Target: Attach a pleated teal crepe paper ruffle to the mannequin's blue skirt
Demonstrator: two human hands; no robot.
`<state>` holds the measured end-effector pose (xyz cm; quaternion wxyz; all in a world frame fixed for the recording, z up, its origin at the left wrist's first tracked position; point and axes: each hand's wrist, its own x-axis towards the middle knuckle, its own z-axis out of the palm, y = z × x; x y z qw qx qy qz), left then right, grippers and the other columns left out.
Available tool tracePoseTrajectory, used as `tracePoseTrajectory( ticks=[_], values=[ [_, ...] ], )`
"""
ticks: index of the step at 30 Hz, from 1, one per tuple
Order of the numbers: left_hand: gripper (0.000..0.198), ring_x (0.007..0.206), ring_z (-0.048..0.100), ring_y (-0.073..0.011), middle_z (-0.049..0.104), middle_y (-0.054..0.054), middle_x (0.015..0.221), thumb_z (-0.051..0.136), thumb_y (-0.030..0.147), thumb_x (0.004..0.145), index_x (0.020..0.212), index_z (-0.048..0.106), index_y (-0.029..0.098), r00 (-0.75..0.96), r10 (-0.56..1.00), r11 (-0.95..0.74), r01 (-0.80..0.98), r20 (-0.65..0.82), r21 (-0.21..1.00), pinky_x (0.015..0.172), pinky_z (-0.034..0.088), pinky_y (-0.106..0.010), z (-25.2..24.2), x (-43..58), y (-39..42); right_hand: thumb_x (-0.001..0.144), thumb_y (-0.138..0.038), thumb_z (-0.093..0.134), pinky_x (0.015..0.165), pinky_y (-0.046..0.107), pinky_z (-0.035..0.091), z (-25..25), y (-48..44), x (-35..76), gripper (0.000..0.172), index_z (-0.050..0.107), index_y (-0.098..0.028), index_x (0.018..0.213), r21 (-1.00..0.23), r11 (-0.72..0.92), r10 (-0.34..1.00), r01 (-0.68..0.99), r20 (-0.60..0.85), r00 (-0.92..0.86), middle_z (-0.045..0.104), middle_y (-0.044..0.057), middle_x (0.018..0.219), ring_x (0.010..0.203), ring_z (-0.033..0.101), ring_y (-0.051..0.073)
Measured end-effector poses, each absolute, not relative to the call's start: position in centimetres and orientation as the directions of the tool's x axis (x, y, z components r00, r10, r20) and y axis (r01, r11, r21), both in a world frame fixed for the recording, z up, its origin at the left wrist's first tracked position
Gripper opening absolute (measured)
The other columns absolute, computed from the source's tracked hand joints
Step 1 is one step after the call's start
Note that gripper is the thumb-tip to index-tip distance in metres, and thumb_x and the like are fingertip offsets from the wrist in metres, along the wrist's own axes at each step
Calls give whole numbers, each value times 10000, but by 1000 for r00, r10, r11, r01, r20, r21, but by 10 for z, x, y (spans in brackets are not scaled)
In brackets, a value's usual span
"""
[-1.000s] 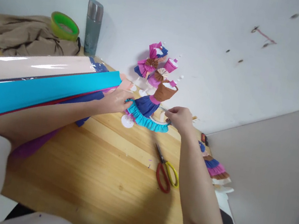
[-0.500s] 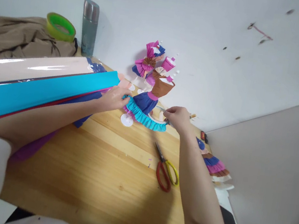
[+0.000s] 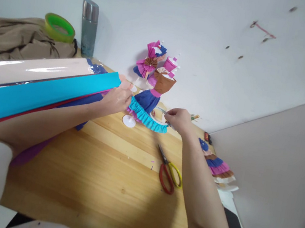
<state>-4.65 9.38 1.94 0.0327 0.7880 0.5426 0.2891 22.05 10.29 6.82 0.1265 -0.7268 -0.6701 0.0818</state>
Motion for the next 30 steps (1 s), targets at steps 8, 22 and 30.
tracePoseTrajectory(
  ticks=[8,22,30],
  values=[
    [423,792,702,-289,758,-194,933,397,197,938,1148,749,92,247,888,-362,895,387,261,699,478,-374,24,-44,90,755,-152,618,590,231,445,66,101,220,215,814,-124,837,-295,-26,998,955,45,41,787,103,724,686,711,190],
    [421,955,724,-299,789,-133,1029,488,248,905,1221,752,160,209,901,-356,856,380,375,779,502,-358,23,-49,98,748,-128,594,533,210,442,66,95,221,185,776,-112,777,-377,-13,1000,926,18,21,744,83,628,590,679,163],
    [308,947,721,-240,790,-105,1064,647,300,869,1098,791,153,185,919,-377,668,348,642,876,536,-326,11,-50,114,750,-127,584,518,210,446,67,92,220,188,770,-106,769,-409,-18,1000,913,7,23,739,80,619,556,662,153]
  ],
)
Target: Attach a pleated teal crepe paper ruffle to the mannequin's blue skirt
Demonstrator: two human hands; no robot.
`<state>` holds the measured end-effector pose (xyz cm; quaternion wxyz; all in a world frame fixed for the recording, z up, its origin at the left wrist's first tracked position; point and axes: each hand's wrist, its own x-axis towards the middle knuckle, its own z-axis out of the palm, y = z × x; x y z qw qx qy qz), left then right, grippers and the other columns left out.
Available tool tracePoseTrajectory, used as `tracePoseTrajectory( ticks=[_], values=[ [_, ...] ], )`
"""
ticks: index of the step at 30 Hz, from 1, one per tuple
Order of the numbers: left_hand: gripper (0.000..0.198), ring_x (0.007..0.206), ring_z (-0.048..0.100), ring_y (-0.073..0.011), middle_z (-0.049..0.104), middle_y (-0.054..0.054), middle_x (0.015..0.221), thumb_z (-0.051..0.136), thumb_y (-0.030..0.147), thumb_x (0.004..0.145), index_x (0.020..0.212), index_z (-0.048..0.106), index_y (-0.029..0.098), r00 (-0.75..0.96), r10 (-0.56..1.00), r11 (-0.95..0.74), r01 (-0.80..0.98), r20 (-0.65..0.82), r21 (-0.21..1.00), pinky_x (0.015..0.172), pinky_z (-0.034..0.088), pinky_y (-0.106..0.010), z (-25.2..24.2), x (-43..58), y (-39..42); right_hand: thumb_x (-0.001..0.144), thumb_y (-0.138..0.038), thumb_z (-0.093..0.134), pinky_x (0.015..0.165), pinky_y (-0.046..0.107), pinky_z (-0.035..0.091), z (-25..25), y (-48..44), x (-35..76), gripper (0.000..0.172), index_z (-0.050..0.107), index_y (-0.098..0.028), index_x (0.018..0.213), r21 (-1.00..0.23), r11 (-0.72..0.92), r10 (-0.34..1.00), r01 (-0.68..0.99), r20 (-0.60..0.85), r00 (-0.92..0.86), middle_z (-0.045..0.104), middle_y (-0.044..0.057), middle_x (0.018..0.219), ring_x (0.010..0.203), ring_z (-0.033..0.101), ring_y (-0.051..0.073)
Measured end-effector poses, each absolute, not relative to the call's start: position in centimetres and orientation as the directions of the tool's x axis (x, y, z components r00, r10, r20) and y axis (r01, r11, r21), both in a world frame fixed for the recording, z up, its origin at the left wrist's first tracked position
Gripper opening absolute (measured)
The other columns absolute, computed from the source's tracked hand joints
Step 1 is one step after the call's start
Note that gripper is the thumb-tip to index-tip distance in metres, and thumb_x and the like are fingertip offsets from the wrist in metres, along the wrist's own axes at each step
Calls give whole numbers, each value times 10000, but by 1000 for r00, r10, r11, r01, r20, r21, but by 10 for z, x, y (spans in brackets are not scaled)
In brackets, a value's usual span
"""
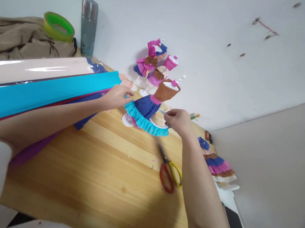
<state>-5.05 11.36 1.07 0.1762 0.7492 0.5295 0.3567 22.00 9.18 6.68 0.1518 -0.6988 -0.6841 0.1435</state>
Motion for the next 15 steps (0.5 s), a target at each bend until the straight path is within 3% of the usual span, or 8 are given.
tracePoseTrajectory(
  ticks=[4,12,15],
  values=[
    [240,956,714,-226,786,-89,1052,662,261,847,1019,791,155,146,911,-400,536,385,744,898,541,-342,4,-47,120,746,-130,586,524,209,444,66,92,219,185,769,-118,764,-407,-19,1000,913,10,25,739,70,611,557,669,154],
    [276,897,696,-198,776,-76,1005,618,196,815,1033,782,155,109,893,-439,425,437,791,825,552,-308,2,-54,114,742,-135,586,537,213,447,69,88,218,175,760,-126,729,-404,-22,1000,915,8,28,741,67,608,574,679,161],
    [252,820,675,-183,758,-67,901,612,198,800,979,781,145,106,897,-436,386,430,813,768,552,-297,-3,-54,116,740,-131,585,527,215,446,69,88,218,172,756,-124,732,-407,-23,1000,913,1,26,738,63,603,556,668,159]
  ],
)
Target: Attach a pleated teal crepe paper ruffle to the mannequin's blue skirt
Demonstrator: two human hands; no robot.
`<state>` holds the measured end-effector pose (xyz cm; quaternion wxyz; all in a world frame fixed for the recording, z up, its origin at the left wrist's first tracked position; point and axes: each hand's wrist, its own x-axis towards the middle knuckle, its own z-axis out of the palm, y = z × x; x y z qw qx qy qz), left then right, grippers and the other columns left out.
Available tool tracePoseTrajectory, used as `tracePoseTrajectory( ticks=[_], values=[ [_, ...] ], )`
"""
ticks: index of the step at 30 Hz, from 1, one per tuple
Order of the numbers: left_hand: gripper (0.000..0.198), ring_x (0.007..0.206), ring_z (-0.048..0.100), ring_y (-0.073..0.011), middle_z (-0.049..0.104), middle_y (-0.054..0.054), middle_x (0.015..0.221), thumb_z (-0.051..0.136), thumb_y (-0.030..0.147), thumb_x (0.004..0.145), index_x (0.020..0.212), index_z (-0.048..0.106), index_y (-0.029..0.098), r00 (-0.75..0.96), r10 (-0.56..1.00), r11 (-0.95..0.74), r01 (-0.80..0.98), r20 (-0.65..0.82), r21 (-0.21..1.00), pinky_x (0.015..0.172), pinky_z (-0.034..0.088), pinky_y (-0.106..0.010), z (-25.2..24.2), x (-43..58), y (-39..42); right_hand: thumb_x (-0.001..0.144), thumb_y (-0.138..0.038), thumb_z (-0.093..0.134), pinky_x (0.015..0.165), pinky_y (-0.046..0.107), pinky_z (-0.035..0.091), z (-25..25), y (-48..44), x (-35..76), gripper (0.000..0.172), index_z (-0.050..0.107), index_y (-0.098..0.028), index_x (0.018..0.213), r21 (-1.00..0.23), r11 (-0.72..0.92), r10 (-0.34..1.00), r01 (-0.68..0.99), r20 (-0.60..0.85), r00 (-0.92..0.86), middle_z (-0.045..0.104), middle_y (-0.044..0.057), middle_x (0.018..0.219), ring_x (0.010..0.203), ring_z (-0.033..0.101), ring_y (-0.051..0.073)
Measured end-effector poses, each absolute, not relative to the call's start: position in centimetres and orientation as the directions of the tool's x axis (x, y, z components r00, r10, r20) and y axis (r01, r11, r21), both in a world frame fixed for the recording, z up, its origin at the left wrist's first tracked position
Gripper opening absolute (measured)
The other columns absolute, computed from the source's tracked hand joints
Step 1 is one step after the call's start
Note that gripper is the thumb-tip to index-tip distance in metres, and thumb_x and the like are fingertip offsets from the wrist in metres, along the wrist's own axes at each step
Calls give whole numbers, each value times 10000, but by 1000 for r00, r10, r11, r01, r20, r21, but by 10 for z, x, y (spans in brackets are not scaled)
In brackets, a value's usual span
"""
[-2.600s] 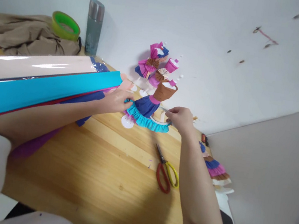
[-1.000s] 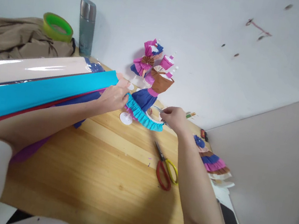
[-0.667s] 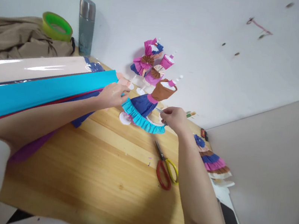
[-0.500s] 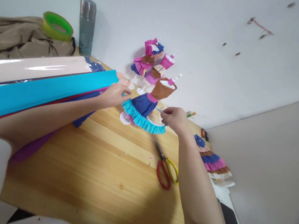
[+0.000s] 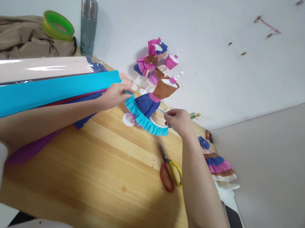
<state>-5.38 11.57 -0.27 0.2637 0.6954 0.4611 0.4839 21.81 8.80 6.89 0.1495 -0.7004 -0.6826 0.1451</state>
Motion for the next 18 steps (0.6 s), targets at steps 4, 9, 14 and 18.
tracePoseTrajectory(
  ticks=[4,9,14,18],
  values=[
    [187,744,648,-160,714,-44,797,616,208,786,886,755,132,132,912,-411,285,390,866,702,543,-276,-3,-49,123,747,-139,587,528,212,444,67,88,219,167,753,-131,728,-404,-24,1000,914,3,27,741,61,606,566,672,158],
    [205,734,649,-151,719,-52,846,626,196,788,936,744,118,181,922,-382,265,343,885,685,536,-264,8,-42,126,744,-139,598,512,207,436,64,88,222,145,742,-140,725,-407,-34,999,913,4,39,739,53,598,543,665,153],
    [451,935,699,-229,745,-113,1025,697,308,796,1191,697,92,117,956,-292,449,269,844,815,544,-318,12,-37,116,759,-131,594,510,204,452,61,88,222,145,736,-138,732,-430,-35,999,902,-5,36,748,61,616,541,675,154],
    [603,830,721,-256,757,-102,942,705,471,807,1296,605,133,54,995,-105,513,90,852,687,537,-321,18,-32,102,746,-121,600,501,200,438,61,88,222,145,709,-136,652,-424,-24,1000,905,4,29,752,72,621,553,680,157]
  ],
)
